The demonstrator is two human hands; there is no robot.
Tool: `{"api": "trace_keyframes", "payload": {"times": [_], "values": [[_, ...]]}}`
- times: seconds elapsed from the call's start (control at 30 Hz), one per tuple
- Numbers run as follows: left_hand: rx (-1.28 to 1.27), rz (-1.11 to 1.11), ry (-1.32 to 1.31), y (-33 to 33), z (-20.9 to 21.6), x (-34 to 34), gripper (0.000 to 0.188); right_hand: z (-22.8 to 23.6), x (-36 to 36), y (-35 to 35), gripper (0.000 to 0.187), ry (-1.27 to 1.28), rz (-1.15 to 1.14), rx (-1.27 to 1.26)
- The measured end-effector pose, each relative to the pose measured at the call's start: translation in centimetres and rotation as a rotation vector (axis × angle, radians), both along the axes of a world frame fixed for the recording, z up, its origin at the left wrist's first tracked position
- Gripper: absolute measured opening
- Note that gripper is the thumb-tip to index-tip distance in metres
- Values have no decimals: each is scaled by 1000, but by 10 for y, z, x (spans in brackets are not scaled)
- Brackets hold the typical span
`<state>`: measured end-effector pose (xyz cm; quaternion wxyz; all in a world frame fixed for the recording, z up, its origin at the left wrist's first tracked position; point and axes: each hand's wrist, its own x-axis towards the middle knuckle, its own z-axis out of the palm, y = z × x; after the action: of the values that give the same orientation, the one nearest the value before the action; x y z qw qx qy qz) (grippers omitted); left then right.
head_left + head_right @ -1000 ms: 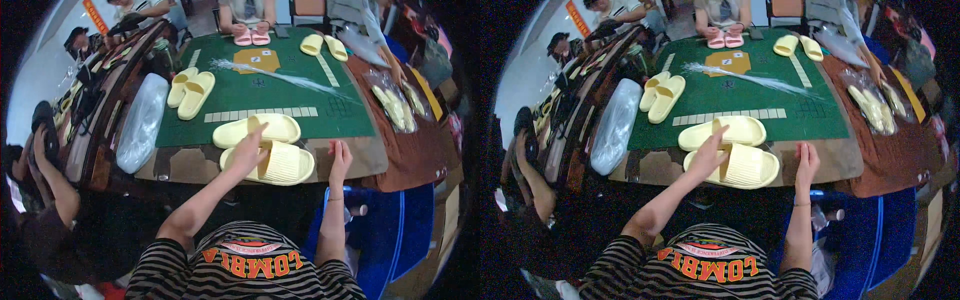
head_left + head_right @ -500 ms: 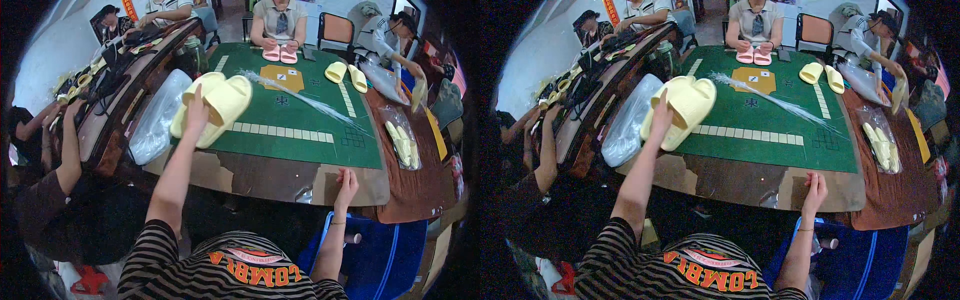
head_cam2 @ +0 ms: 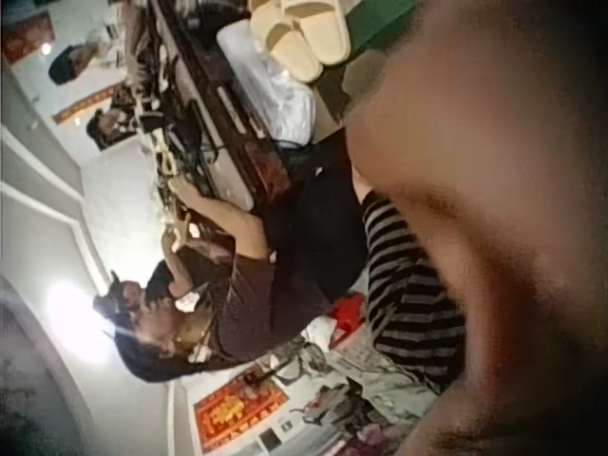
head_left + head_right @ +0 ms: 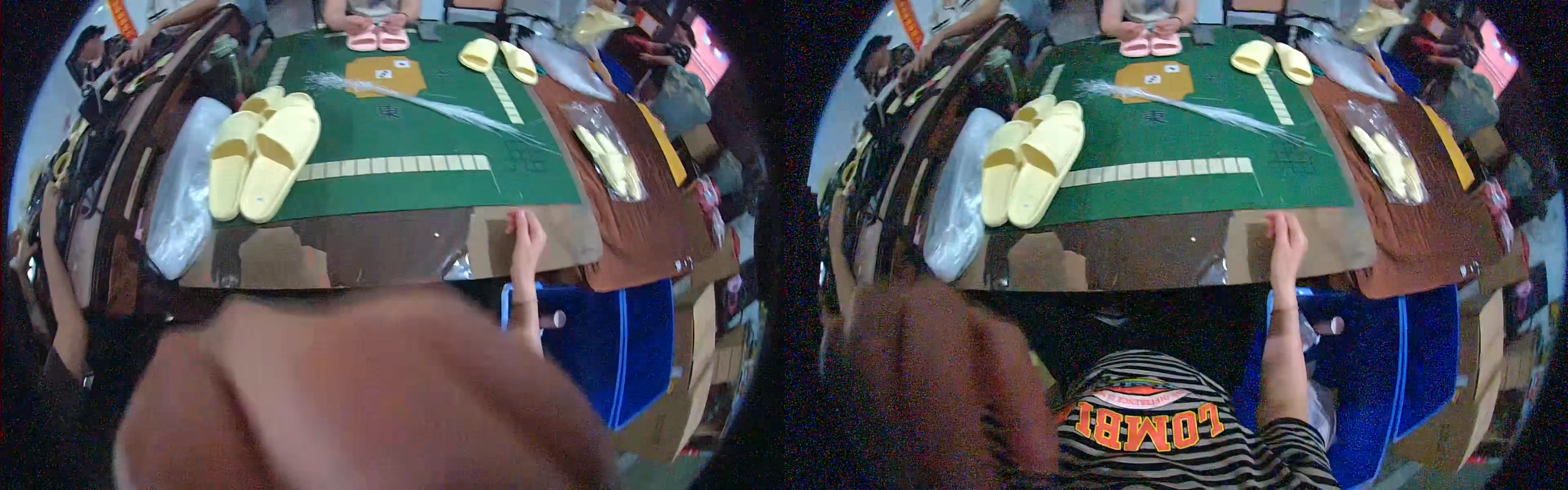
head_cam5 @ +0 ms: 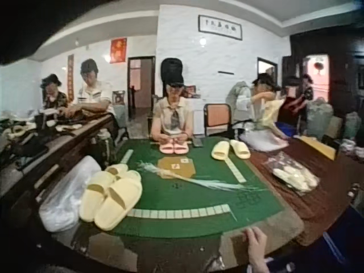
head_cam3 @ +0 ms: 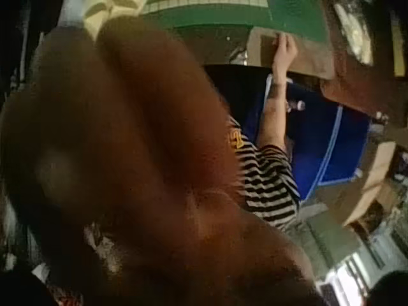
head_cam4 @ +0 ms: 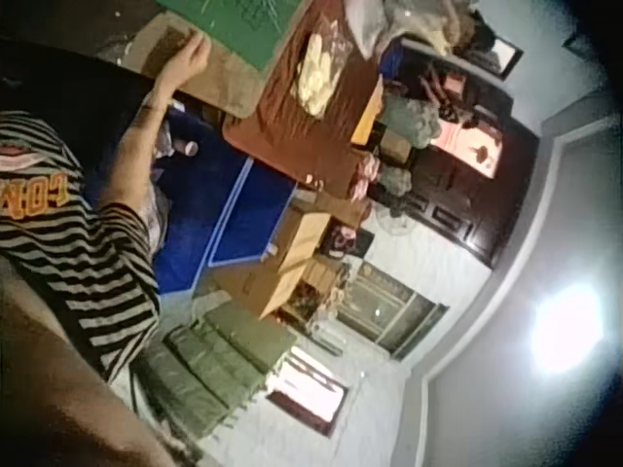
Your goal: The person tags pairs of slippers together by inserting and securing plastic fastener ties through them by hand.
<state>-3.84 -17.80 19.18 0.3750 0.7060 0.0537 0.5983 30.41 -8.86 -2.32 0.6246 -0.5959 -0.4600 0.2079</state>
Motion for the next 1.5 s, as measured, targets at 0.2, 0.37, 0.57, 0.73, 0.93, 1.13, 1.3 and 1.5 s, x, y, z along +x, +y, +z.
{"api": "trace_keyframes", "payload": {"times": [0.2,0.37,0.57,0.73,0.93,1.13,1.3,1.5], "values": [[1,-242,-126,-14,-5,36,35,-4,7,-4,24,8,-1,-25],[69,-354,-186,-4,-5,22,35,-3,-5,-2,25,34,-3,-64],[50,-506,-293,0,-10,7,36,5,-3,-7,24,-59,-1,-54],[57,-594,-339,5,-8,12,37,4,-4,-2,26,-32,-2,-95],[53,-714,-395,5,-5,15,38,4,-5,4,26,-32,20,-80],[82,-884,-452,13,-7,10,39,-3,3,-5,25,-1,6,-69],[97,-1004,-494,2,-10,12,39,-7,-1,2,25,-41,9,-61],[83,-882,-443,-13,-1,14,41,-9,8,3,28,-275,17,-14]]}}
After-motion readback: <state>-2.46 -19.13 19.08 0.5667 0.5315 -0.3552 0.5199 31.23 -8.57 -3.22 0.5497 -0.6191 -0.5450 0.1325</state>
